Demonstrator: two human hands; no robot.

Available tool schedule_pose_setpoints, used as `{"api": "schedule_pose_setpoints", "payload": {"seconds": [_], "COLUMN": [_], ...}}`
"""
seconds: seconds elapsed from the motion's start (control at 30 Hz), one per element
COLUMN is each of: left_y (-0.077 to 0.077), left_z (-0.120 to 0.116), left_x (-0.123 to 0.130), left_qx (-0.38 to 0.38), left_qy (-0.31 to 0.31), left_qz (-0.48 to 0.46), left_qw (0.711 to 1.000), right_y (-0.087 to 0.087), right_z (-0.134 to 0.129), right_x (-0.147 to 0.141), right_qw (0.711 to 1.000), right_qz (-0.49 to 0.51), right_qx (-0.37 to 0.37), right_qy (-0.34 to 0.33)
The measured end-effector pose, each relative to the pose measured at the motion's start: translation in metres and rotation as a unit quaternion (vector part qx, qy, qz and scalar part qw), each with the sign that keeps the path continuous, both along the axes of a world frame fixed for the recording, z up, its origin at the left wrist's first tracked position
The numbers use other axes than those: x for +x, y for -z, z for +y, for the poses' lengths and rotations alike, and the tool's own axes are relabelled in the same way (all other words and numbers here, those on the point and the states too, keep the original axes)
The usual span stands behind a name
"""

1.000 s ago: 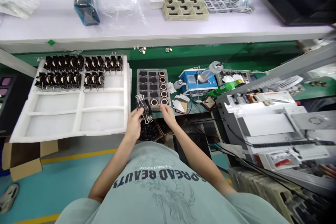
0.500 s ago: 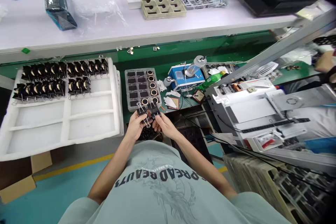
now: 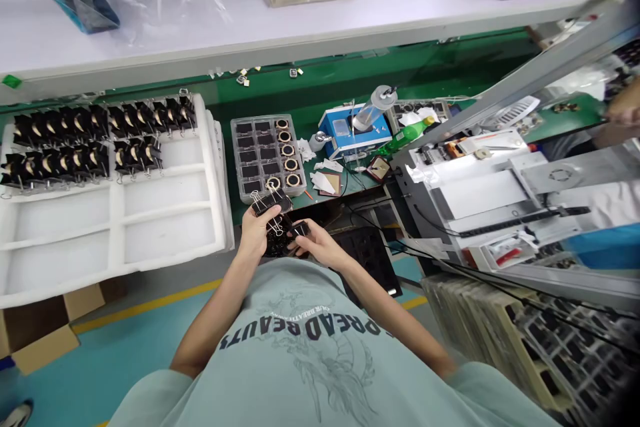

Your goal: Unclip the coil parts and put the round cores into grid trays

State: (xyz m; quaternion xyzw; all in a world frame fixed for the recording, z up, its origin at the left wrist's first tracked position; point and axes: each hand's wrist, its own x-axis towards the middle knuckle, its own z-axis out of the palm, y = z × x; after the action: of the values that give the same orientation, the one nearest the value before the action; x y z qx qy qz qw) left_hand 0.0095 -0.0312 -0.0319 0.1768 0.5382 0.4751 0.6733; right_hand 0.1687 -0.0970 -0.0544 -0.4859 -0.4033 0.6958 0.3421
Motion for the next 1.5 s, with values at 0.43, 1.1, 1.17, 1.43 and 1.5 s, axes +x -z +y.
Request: {"api": "schedule_pose_setpoints", "payload": {"seconds": [0.43, 1.1, 1.17, 1.43, 1.5], "left_y": [0.034, 0.050, 0.046, 0.038, 0.040], "left_z": [-0.013, -0.029, -0.025, -0.018, -0.020], "left_x": [0.000, -0.007, -0.003, 0.019, 0.026], "left_qx": [-0.099, 0.002, -0.016, -0.011, -0.023], "left_qy": [0.010, 0.337, 0.344, 0.459, 0.487], "left_qz": [0.028, 0.226, 0.204, 0.157, 0.133], "left_qw": [0.995, 0.914, 0.916, 0.875, 0.863], "right_y": [0.031, 0.064, 0.063, 0.049, 0.047], "right_z": [-0.012, 0.007, 0.008, 0.000, -0.004], "right_x": [-0.011, 0.018, 0.026, 0.047, 0.047], "right_qw": [0.983, 0.979, 0.975, 0.994, 0.997], "right_qz": [-0.152, 0.013, 0.007, 0.057, 0.030], "right_qx": [-0.009, -0.059, -0.059, -0.047, -0.035], "right_qy": [-0.106, 0.196, 0.214, 0.081, 0.056]}}
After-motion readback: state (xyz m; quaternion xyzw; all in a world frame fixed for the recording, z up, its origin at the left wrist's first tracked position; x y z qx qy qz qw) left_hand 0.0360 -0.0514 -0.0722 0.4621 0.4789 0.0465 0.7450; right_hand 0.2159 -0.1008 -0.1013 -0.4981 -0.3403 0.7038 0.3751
